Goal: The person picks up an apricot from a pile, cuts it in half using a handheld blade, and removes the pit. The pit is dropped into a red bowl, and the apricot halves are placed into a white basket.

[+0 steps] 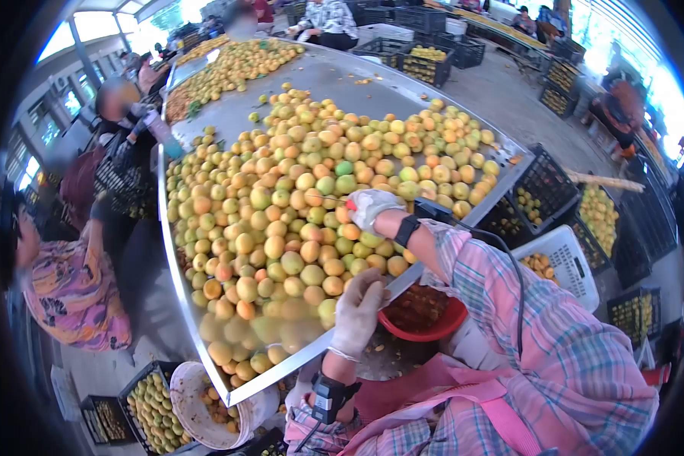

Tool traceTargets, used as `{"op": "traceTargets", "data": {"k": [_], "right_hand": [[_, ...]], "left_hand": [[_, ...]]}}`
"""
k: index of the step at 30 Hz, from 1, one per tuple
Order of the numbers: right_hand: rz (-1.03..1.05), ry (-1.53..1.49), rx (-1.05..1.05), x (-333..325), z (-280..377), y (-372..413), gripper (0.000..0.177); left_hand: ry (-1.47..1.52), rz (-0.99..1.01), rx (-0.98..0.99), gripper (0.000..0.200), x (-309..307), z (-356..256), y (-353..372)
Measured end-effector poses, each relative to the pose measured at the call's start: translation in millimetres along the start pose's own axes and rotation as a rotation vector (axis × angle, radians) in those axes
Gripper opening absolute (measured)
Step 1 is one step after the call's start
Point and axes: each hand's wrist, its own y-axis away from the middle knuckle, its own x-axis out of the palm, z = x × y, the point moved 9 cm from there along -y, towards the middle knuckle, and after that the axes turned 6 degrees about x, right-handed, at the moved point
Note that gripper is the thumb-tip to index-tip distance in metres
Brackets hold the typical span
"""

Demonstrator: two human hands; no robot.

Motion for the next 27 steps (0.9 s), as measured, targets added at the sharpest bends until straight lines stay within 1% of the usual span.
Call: {"op": "traceTargets", "data": {"k": [1,3,5,7,8,10,14,15,16,17,19,20,21,23,24,25,27], "right_hand": [[0.07,0.064,0.013,8,3,-3,0.03],[-0.04,0.022,-0.035,15,2,-3,0.029],[0.004,-0.088,-0.035,28,-6,-8,0.029],[0.029,-0.217,-0.099,31,-12,-10,0.031],[0.074,-0.225,-0.108,35,-13,-13,0.032],[0.132,-0.212,-0.084,39,-15,-19,0.033],[0.129,-0.164,-0.011,39,-19,-22,0.038],[0.123,-0.169,-0.012,35,-15,-20,0.04],[0.157,-0.146,0.042,35,-17,-20,0.047],[0.166,-0.144,0.042,37,-19,-22,0.052],[0.168,-0.08,0.03,36,-20,-25,0.057],[0.196,-0.081,0.074,34,-19,-23,0.059],[0.199,-0.074,0.062,30,-13,-21,0.059],[0.274,-0.108,0.072,30,-8,-16,0.061],[0.221,-0.046,-0.017,29,-5,-21,0.059],[0.224,-0.04,-0.026,32,-10,-25,0.059],[0.239,-0.102,0.021,32,-10,-25,0.059]], "left_hand": [[-0.026,0.003,0.017,0.032,-1,0,1],[-0.013,-0.022,0.024,0.031,-2,0,1],[-0.105,-0.031,0.066,0.03,-4,-10,2],[-0.157,-0.052,0.119,0.031,-6,-13,2],[-0.198,-0.057,0.09,0.033,-8,-24,6],[-0.22,-0.055,0.104,0.033,-11,-24,8],[-0.27,-0.07,0.131,0.033,-19,-35,18],[-0.263,-0.091,0.143,0.033,-24,-39,21],[-0.266,-0.084,0.123,0.033,-27,-38,24],[-0.269,-0.075,0.101,0.033,-29,-39,27],[-0.264,-0.084,0.114,0.032,-38,-43,32],[-0.274,-0.079,0.12,0.033,-41,-47,35],[-0.284,-0.074,0.124,0.033,-45,-49,38],[-0.261,-0.089,0.136,0.033,-53,-52,43],[-0.266,-0.097,0.139,0.034,-57,-54,45],[-0.272,-0.106,0.141,0.034,-60,-56,47],[-0.278,-0.115,0.134,0.035,-67,-59,51]]}}
